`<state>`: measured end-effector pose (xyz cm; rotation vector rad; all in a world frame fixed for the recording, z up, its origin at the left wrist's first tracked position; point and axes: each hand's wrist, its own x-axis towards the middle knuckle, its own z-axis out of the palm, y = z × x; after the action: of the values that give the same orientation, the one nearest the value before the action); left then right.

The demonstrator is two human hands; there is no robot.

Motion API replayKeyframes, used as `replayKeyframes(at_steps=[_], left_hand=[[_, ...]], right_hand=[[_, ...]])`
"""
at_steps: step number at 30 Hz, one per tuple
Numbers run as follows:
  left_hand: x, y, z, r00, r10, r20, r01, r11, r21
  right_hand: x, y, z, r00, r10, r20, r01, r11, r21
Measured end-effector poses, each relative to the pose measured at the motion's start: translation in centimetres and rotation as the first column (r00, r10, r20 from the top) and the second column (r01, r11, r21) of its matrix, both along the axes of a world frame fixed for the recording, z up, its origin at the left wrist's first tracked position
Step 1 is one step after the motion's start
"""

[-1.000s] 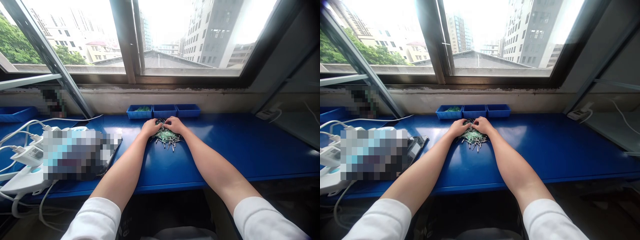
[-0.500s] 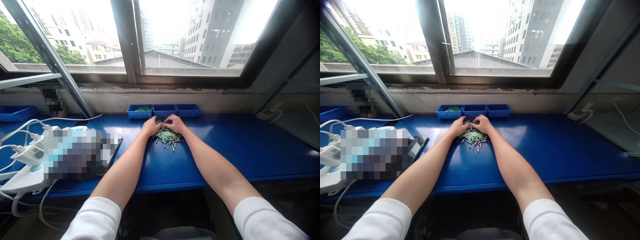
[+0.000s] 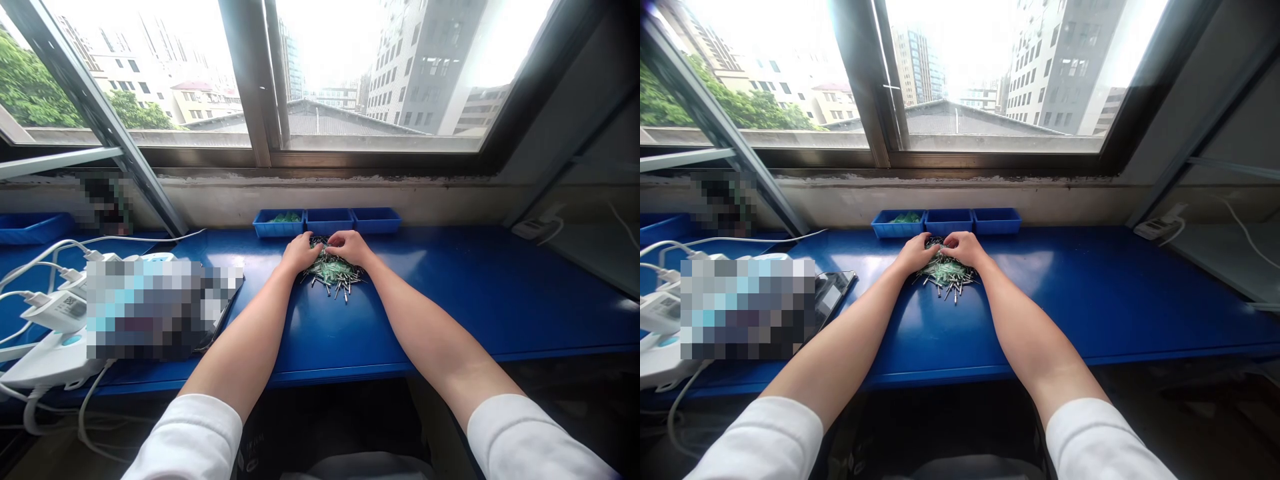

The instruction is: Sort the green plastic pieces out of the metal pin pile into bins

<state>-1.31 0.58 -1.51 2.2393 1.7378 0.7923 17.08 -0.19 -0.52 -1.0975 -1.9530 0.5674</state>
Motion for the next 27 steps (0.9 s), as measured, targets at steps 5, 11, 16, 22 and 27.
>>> replayKeyframes(at_steps=[5, 11, 16, 22, 27], left_hand=[[0.3, -0.4, 0.6, 0.996, -0.041, 0.075, 0.027, 0.984, 0.178], [1.1, -1.3, 1.6, 0.955, -0.263, 0.133, 0.199, 0.908, 0.369], [1.6, -1.6, 1.6, 0.933, -0.344, 0.105, 0.285, 0.885, 0.368], [1.8, -1.9, 2.0, 0.962, -0.258, 0.092, 0.225, 0.936, 0.270], [1.5, -2.1, 2.2, 0.989, -0.140, 0.057, 0.124, 0.967, 0.221]], right_hand=[[0.0, 0.2, 0.2, 0.987, 0.013, -0.159, -0.022, 0.998, -0.052], [-0.1, 1.1, 0.0, 0.929, 0.025, -0.369, -0.063, 0.994, -0.093], [-0.3, 1.6, -0.4, 0.895, 0.065, -0.441, -0.151, 0.975, -0.164], [-0.4, 1.0, 0.2, 0.912, 0.002, -0.409, -0.077, 0.983, -0.169], [-0.2, 0.4, 0.5, 0.908, -0.025, -0.418, -0.049, 0.985, -0.166]])
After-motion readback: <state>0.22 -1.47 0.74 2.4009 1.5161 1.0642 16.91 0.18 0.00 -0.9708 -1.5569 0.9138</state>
